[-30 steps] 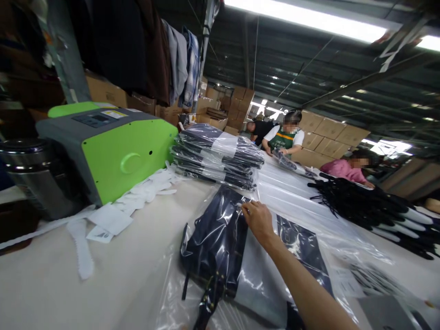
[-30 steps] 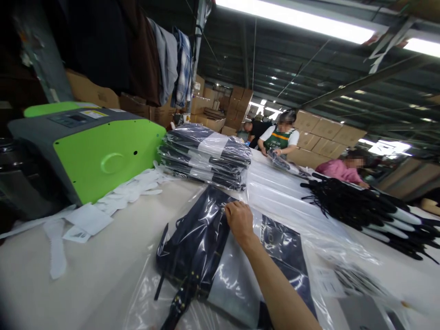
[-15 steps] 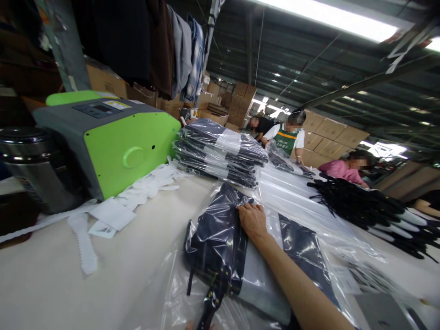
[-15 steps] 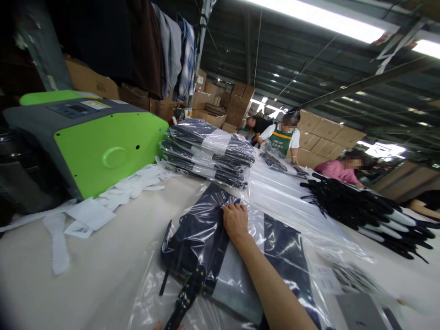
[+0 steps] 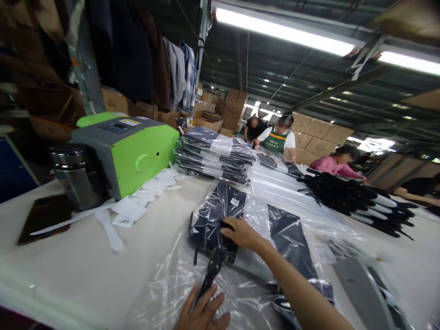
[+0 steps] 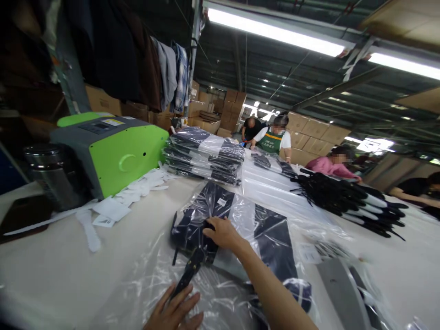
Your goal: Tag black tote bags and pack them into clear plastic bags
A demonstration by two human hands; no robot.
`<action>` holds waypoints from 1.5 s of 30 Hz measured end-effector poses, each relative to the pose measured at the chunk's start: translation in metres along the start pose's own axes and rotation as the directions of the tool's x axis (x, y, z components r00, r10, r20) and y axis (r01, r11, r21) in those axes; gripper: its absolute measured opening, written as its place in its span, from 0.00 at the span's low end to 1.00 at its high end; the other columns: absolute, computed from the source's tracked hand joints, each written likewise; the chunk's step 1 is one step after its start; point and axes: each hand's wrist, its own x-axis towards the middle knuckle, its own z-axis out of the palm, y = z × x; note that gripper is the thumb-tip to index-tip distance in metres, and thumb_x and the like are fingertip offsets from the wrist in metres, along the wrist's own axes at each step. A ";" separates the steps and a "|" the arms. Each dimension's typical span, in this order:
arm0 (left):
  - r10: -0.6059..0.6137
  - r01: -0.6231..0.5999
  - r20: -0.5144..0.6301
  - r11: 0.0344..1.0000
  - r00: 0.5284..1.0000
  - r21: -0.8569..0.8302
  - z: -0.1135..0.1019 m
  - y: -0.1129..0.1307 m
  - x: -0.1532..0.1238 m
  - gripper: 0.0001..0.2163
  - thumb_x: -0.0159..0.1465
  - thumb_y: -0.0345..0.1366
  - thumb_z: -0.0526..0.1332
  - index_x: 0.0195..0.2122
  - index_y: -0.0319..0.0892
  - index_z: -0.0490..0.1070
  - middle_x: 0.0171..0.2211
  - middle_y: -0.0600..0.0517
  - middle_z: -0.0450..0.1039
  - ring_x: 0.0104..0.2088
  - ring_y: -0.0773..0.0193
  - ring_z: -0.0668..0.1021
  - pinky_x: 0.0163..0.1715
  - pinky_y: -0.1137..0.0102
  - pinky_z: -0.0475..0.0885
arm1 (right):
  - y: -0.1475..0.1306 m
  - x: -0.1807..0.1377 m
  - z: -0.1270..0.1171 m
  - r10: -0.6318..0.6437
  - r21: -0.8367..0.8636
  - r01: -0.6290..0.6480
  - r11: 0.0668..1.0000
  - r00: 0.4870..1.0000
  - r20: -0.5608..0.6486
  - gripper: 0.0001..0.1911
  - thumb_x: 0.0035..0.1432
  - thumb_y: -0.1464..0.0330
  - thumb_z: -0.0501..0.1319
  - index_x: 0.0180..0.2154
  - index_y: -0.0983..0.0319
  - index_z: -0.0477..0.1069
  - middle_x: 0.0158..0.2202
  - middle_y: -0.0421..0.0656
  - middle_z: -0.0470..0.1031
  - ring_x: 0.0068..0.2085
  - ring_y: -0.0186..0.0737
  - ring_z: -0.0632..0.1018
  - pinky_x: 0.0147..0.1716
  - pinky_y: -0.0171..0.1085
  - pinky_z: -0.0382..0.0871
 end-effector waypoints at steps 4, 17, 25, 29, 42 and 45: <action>-0.121 0.137 0.087 0.970 0.989 -0.201 -0.043 -0.008 -0.009 0.14 0.72 0.43 0.52 0.55 0.50 0.70 0.53 0.55 0.77 0.54 0.69 0.77 0.58 0.74 0.69 | -0.014 -0.096 -0.011 -0.122 0.431 0.056 0.901 0.984 0.127 0.22 0.64 0.51 0.56 0.45 0.59 0.80 0.44 0.42 0.82 0.46 0.45 0.80 0.48 0.40 0.72; -0.718 0.767 0.543 0.612 0.436 0.194 -0.041 -0.125 0.062 0.33 0.67 0.57 0.50 0.62 0.34 0.62 0.58 0.32 0.69 0.58 0.39 0.72 0.55 0.49 0.68 | 0.170 -0.206 0.017 0.790 0.499 -0.613 0.612 0.438 -0.430 0.48 0.54 0.45 0.61 0.63 0.75 0.60 0.52 0.65 0.75 0.50 0.59 0.79 0.50 0.50 0.71; -0.604 0.738 0.624 0.671 0.496 0.064 0.010 -0.107 0.095 0.19 0.63 0.40 0.62 0.52 0.37 0.69 0.48 0.40 0.76 0.51 0.51 0.77 0.51 0.65 0.70 | 0.186 -0.188 0.017 0.726 0.485 -0.548 0.681 0.421 -0.544 0.46 0.53 0.52 0.65 0.65 0.71 0.58 0.55 0.60 0.74 0.54 0.56 0.77 0.53 0.45 0.69; -0.632 0.779 0.612 0.626 0.475 0.043 0.035 -0.093 0.116 0.25 0.64 0.40 0.62 0.59 0.33 0.62 0.55 0.37 0.71 0.57 0.53 0.73 0.55 0.67 0.67 | 0.211 -0.184 -0.007 0.726 0.454 -0.585 0.672 0.401 -0.558 0.46 0.58 0.52 0.61 0.66 0.77 0.54 0.58 0.66 0.70 0.59 0.60 0.73 0.57 0.48 0.66; -0.595 0.909 0.763 0.417 0.252 0.025 -0.067 -0.062 0.039 0.15 0.59 0.51 0.58 0.27 0.44 0.63 0.23 0.57 0.66 0.26 0.62 0.71 0.28 0.71 0.62 | 0.186 -0.178 0.029 0.450 0.007 -0.567 0.824 0.646 -0.616 0.33 0.68 0.53 0.48 0.66 0.66 0.58 0.71 0.54 0.53 0.71 0.53 0.51 0.68 0.60 0.39; -0.629 0.973 0.763 0.229 0.147 0.001 -0.095 -0.057 0.018 0.18 0.59 0.55 0.56 0.30 0.44 0.64 0.21 0.58 0.64 0.22 0.63 0.69 0.23 0.70 0.61 | 0.147 -0.196 0.017 0.360 0.075 -0.430 0.900 0.634 -0.685 0.34 0.65 0.54 0.52 0.64 0.68 0.61 0.68 0.56 0.58 0.70 0.55 0.54 0.67 0.59 0.44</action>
